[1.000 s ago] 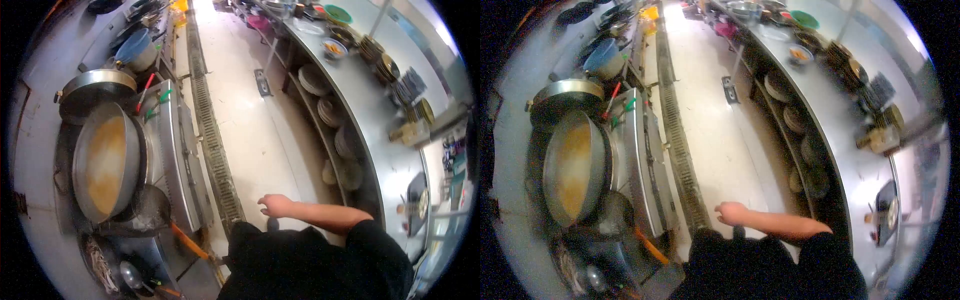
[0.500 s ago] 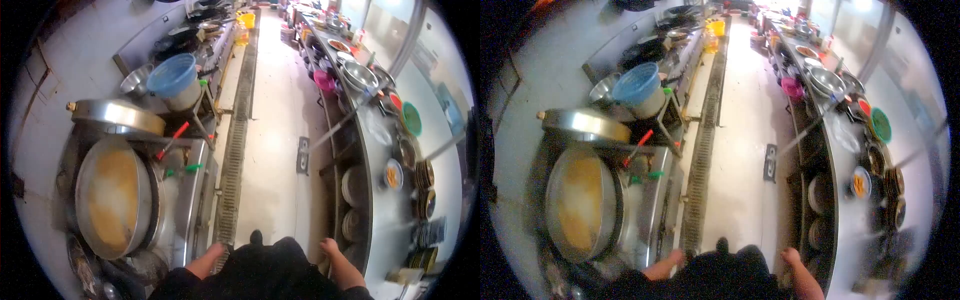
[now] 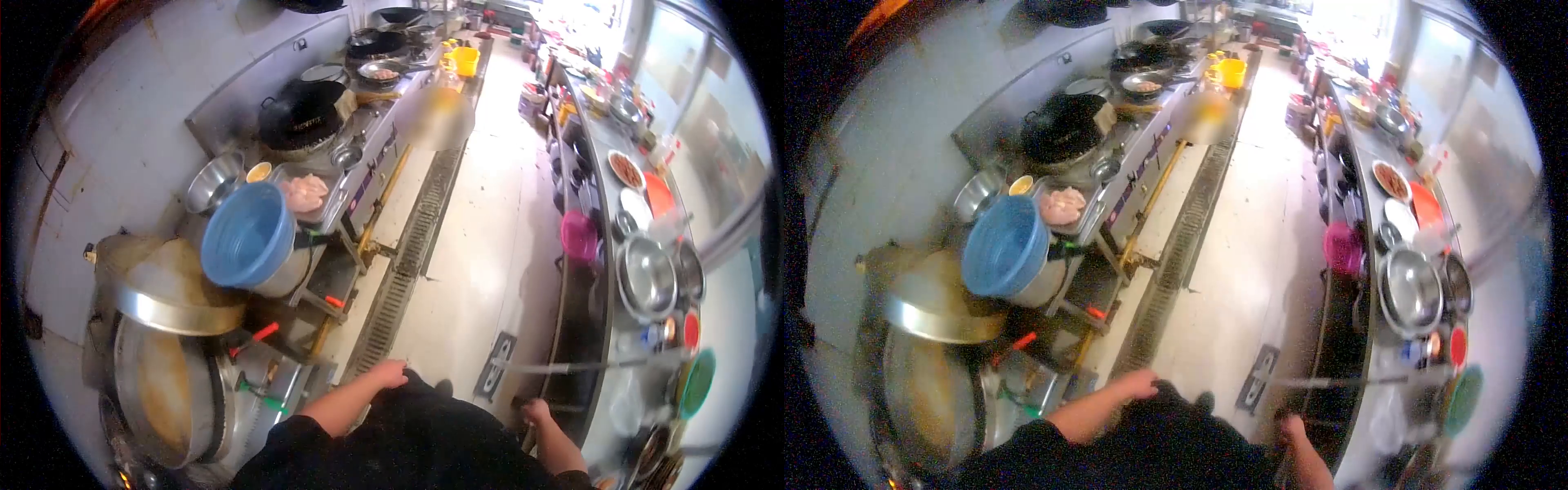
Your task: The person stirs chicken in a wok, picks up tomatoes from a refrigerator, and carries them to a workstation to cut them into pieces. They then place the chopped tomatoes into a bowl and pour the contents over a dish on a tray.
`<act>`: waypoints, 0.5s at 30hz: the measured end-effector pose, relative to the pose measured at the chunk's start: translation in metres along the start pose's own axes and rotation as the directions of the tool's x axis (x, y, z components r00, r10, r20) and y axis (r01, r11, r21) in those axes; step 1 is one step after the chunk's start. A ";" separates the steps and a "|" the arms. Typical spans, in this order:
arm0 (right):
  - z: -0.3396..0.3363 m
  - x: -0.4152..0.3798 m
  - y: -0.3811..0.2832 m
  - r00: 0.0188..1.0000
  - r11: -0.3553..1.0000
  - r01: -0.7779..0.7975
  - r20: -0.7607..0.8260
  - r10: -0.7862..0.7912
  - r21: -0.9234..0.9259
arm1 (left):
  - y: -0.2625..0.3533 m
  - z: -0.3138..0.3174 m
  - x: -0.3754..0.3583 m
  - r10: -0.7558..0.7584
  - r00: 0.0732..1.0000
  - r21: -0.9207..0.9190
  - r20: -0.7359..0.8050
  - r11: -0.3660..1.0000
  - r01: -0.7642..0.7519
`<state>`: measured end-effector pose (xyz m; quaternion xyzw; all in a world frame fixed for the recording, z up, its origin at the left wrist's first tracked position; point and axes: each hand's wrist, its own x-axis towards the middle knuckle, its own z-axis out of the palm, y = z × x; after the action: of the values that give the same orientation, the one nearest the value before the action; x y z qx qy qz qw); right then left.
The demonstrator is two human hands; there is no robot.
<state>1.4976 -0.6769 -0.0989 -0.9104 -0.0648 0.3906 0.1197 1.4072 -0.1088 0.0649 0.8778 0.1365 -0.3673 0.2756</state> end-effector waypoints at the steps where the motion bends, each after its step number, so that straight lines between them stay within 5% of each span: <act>1: -0.054 0.038 -0.045 0.987 0.994 0.101 -0.119 -0.106 -0.053 | 0.017 -0.028 0.014 0.032 0.999 0.009 0.023 0.999 -0.032; 5: -0.242 0.171 -0.213 0.920 0.950 0.303 -0.283 -0.270 0.080 | 0.060 -0.132 0.116 0.062 0.995 -0.065 -0.084 0.996 -0.068; 7: -0.324 0.182 -0.301 0.944 0.890 0.302 -0.240 -0.228 0.342 | 0.075 -0.181 0.176 0.043 0.995 -0.069 -0.093 0.996 -0.050; 10: -0.386 0.245 -0.349 0.975 0.873 0.189 -0.193 -0.111 0.450 | 0.094 -0.274 0.258 0.135 0.989 0.015 -0.062 0.991 -0.134; 12: -0.409 0.298 -0.335 0.983 0.962 0.184 -0.065 -0.174 0.201 | 0.097 -0.313 0.319 0.144 0.984 0.048 -0.102 0.989 -0.140; 13: -0.423 0.311 -0.332 0.985 0.983 0.162 0.053 -0.167 0.092 | 0.107 -0.351 0.322 0.093 0.986 -0.087 -0.142 0.991 -0.106; 15: -0.408 0.425 -0.231 0.868 0.844 0.481 0.264 -0.420 -0.237 | 0.111 -0.407 0.348 0.100 0.973 -0.084 -0.207 0.989 -0.119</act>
<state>2.0807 -0.4333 -0.0609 -0.8323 -0.3470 0.4274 0.0642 1.9293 0.0521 0.0922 0.9025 0.1328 -0.2532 0.3221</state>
